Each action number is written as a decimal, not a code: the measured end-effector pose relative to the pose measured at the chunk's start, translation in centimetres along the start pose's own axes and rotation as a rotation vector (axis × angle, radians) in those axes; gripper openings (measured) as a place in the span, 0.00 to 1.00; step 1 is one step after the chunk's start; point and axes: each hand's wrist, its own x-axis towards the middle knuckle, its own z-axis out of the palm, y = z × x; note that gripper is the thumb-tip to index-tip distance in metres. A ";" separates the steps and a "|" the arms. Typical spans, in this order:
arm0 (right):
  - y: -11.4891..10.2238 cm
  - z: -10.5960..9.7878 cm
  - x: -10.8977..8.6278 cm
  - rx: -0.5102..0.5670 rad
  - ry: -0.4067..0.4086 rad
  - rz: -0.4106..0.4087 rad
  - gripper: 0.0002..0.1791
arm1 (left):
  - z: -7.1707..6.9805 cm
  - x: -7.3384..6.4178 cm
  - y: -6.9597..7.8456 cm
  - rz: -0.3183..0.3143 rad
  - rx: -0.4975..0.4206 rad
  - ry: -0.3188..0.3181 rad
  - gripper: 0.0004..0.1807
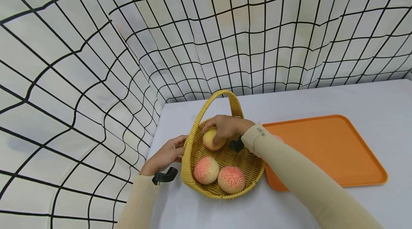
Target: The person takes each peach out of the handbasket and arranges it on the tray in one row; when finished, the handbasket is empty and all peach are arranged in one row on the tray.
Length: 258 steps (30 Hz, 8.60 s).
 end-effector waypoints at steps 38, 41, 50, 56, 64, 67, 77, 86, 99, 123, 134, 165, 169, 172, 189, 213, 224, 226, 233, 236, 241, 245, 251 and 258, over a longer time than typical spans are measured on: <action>2.0 -1.0 -2.9 0.008 -0.014 -0.029 0.33 | -0.1 0.3 -0.1 -0.011 0.001 0.012 0.27; 2.0 -1.0 -2.9 0.015 -0.009 -0.040 0.32 | -0.1 0.3 -0.1 -0.014 0.004 0.017 0.27; 2.2 -1.1 -3.6 0.093 0.016 -0.083 0.34 | 0.0 0.3 -0.1 -0.008 0.004 0.014 0.28; 2.6 -1.4 -5.0 0.125 0.036 -0.096 0.39 | 0.1 0.3 -0.1 -0.008 0.010 0.013 0.27; 3.0 -1.6 -7.1 0.167 0.092 -0.093 0.40 | 0.1 0.2 0.0 -0.012 0.012 0.021 0.27; 3.2 -1.7 -7.9 0.175 0.119 -0.078 0.38 | 0.2 0.2 0.0 -0.010 0.012 0.017 0.28; 4.1 -2.3 -10.3 0.255 0.173 -0.152 0.35 | 0.1 0.1 0.0 -0.016 0.007 0.030 0.28; 5.0 -2.3 -11.6 0.284 0.233 -0.174 0.38 | 0.1 0.1 -0.1 0.003 0.005 0.006 0.28; 7.0 -2.7 -14.3 0.349 0.334 -0.151 0.37 | 0.1 0.1 -0.1 -0.005 0.006 0.012 0.29; 12.3 -2.6 -19.9 0.400 0.506 -0.121 0.35 | 0.0 0.2 -0.1 -0.011 0.011 0.013 0.29; 15.0 -2.2 -20.9 0.400 0.563 -0.104 0.37 | -0.1 0.3 -0.3 -0.002 -0.005 -0.003 0.29; 17.2 -0.6 -21.1 0.301 0.574 -0.007 0.39 | 0.1 0.2 -0.1 0.002 0.018 0.003 0.28; 17.0 -0.6 -21.3 0.272 0.569 0.004 0.39 | 0.1 0.1 0.0 -0.002 0.017 0.005 0.28; 16.9 -0.6 -21.3 0.258 0.564 0.004 0.40 | 0.1 0.1 0.0 -0.002 0.016 0.007 0.28; 16.7 -0.5 -21.7 0.240 0.535 0.006 0.46 | 0.0 0.2 0.0 -0.010 0.018 0.008 0.28; 6.7 -1.6 -19.1 0.181 0.570 -0.148 0.41 | 0.0 0.2 0.2 0.002 0.029 0.008 0.27; 3.6 2.1 -12.8 0.259 0.119 -0.237 0.41 | 0.0 0.1 0.1 -0.006 0.005 0.012 0.27; 3.5 2.7 -12.0 0.243 0.061 -0.214 0.41 | 0.0 0.1 0.1 -0.001 0.000 0.009 0.27; 3.0 3.8 -10.0 0.151 -0.062 -0.153 0.40 | 0.0 0.1 0.0 -0.008 0.002 0.015 0.27; 2.7 4.0 -9.5 0.116 -0.113 -0.115 0.40 | -0.1 0.1 0.0 -0.004 0.008 0.013 0.27; 2.4 4.3 -9.0 0.057 -0.167 -0.099 0.38 | 0.0 0.2 0.0 -0.007 0.006 0.015 0.26; 2.4 4.4 -8.6 0.044 -0.207 -0.115 0.34 | 0.0 0.2 0.0 -0.002 0.003 0.009 0.26; 2.5 4.6 -8.2 0.094 -0.267 -0.099 0.31 | 0.1 0.1 0.1 -0.006 0.009 0.010 0.27; 2.1 4.7 -8.0 0.133 -0.275 -0.047 0.30 | 0.1 0.0 0.2 -0.008 0.015 0.014 0.27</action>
